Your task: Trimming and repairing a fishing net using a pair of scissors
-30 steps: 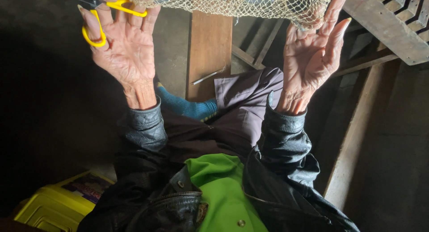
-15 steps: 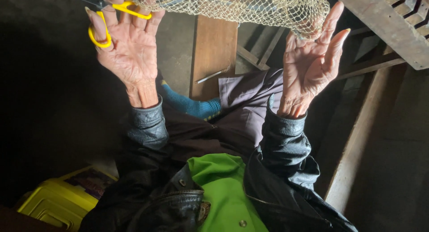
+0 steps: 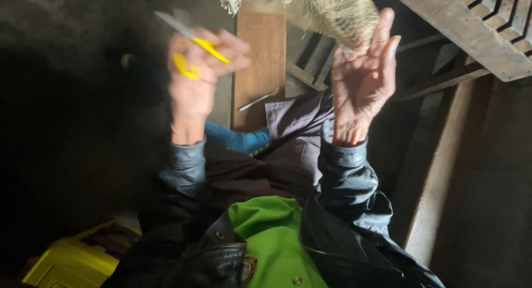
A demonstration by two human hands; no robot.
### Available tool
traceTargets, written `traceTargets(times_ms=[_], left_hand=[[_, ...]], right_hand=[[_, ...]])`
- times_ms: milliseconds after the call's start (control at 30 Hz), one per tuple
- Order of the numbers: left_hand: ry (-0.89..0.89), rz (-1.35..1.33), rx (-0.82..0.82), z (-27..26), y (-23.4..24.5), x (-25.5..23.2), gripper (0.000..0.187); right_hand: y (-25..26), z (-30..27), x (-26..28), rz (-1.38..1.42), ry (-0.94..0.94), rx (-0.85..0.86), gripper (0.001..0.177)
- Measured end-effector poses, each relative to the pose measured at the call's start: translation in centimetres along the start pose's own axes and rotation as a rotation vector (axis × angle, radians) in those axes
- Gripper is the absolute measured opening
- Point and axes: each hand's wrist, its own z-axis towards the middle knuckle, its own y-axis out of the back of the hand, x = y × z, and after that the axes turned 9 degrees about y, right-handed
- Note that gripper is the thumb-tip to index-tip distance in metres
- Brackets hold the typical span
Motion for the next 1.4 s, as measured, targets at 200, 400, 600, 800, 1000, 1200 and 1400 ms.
traceTargets(times_ms=[200,400,600,800,1000,1200,1400], left_hand=[[0.064,-0.081,0.242,3.3,-4.9,6.6,0.028],[-0.021,-0.336,0.393,4.4,-5.9,5.5,0.040],[0.033,-0.098,0.193,3.6,-6.4,3.7,0.029],[0.001,0.076,0.048,4.7,-5.2,6.6,0.028],[-0.057,-0.371,0.114,5.4,-4.2,7.3,0.031],[-0.085,-0.561,0.147,4.2,-6.6,3.8,0.038],[-0.178,-0.334,0.122,3.4,-7.5,2.0,0.047]], right_hand=[[-0.3,0.2,-1.5,0.010,-0.030,0.053,0.042],[-1.0,0.3,-2.1,0.063,-0.065,0.033,0.044],[-1.7,0.0,-3.0,0.019,-0.091,0.105,0.041],[-2.5,0.2,-3.1,0.004,-0.103,0.073,0.038],[-2.2,0.1,-4.4,0.040,-0.138,0.091,0.036],[-1.8,0.2,-6.2,0.291,-0.342,0.057,0.052],[-3.1,2.2,-10.2,0.521,-0.567,0.110,0.058]])
